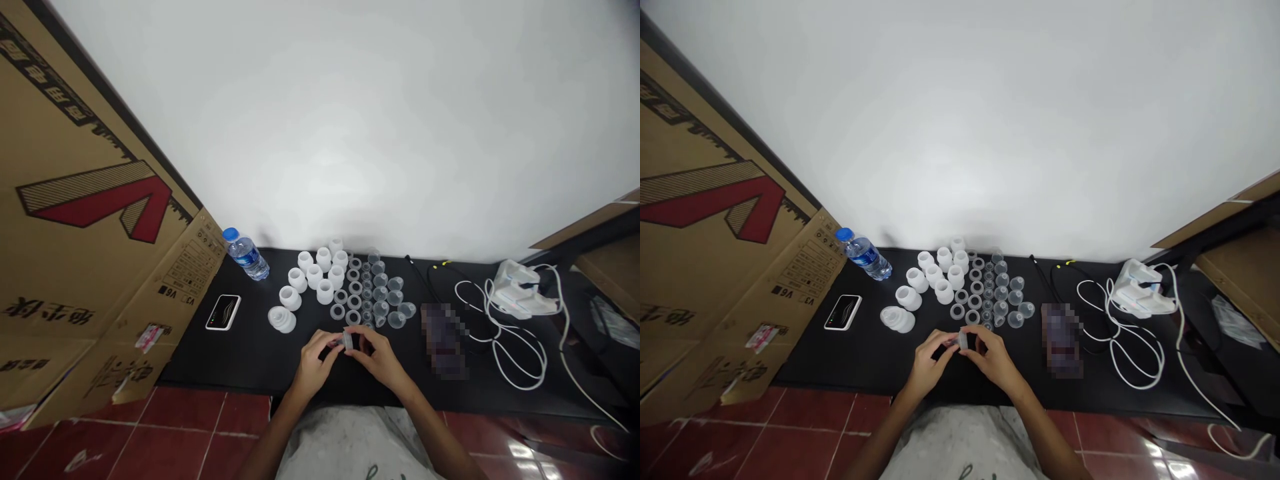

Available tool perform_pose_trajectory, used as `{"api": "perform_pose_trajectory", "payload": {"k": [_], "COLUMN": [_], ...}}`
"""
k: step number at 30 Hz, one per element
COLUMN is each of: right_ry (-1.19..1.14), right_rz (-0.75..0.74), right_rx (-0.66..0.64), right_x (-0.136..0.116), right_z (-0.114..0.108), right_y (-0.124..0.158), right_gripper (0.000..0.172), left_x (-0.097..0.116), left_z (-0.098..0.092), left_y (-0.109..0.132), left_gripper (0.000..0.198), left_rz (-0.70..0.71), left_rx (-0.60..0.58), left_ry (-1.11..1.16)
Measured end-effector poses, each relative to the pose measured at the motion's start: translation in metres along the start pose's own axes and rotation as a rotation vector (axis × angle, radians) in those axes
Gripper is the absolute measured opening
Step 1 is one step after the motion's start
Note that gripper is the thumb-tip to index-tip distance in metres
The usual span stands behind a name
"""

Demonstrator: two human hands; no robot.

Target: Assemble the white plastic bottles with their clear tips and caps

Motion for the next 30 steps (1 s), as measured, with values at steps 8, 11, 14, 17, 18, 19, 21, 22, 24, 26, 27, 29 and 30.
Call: {"api": "perform_pose_trajectory", "payload": {"k": [8, 11, 14, 17, 18, 19, 21, 22, 24, 26, 27, 29, 30], "right_ry": [-0.024, -0.015, 0.005, 0.016, 0.018, 0.018, 0.014, 0.012, 0.009, 0.006, 0.004, 0.000, 0.001], "right_rz": [-0.007, 0.001, -0.001, -0.010, -0.018, -0.029, -0.061, -0.077, -0.094, -0.090, -0.080, -0.059, -0.050], "right_rx": [-0.007, -0.010, -0.012, -0.009, -0.012, -0.017, -0.030, -0.035, -0.031, -0.015, -0.009, -0.007, -0.011], "right_x": [0.0024, 0.0029, 0.0013, 0.0003, -0.0001, -0.0006, -0.0022, -0.0030, -0.0038, -0.0032, -0.0025, -0.0015, -0.0014], "right_z": [0.0014, 0.0008, 0.0007, 0.0015, 0.0022, 0.0032, 0.0053, 0.0058, 0.0052, 0.0025, 0.0010, -0.0012, -0.0018], "right_y": [0.0007, 0.0013, 0.0019, 0.0030, 0.0036, 0.0042, 0.0056, 0.0061, 0.0060, 0.0047, 0.0037, 0.0018, 0.0011], "right_gripper": [0.040, 0.040, 0.040, 0.039, 0.039, 0.038, 0.036, 0.034, 0.033, 0.035, 0.036, 0.038, 0.038], "left_x": [-0.0017, -0.0001, 0.0003, -0.0020, -0.0028, -0.0035, -0.0039, -0.0036, -0.0016, 0.0012, 0.0022, 0.0026, 0.0019], "left_z": [-0.0001, -0.0005, -0.0003, -0.0001, -0.0004, -0.0009, -0.0023, -0.0031, -0.0040, -0.0038, -0.0034, -0.0026, -0.0023], "left_y": [0.0003, -0.0005, -0.0008, -0.0005, -0.0004, -0.0004, -0.0009, -0.0012, -0.0021, -0.0030, -0.0032, -0.0031, -0.0028], "left_gripper": [0.018, 0.017, 0.016, 0.016, 0.016, 0.017, 0.018, 0.019, 0.017, 0.016, 0.017, 0.019, 0.019], "left_rz": [-0.002, 0.000, 0.000, -0.010, -0.013, -0.017, -0.023, -0.025, -0.019, 0.000, 0.010, 0.019, 0.017], "left_rx": [-0.007, -0.008, -0.008, -0.005, -0.002, 0.001, 0.008, 0.011, 0.013, 0.006, 0.000, -0.004, -0.001], "left_ry": [0.010, 0.011, 0.025, 0.037, 0.036, 0.032, 0.024, 0.023, 0.026, 0.028, 0.029, 0.032, 0.035]}}
Point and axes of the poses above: each hand's wrist, its own y-axis away from the middle knuckle, its own z-axis out of the palm, x = y × z, the point moved 8 cm from there along -y, towards the middle knuckle, and after that the axes turned 12 degrees about z, right-handed, at the moved point
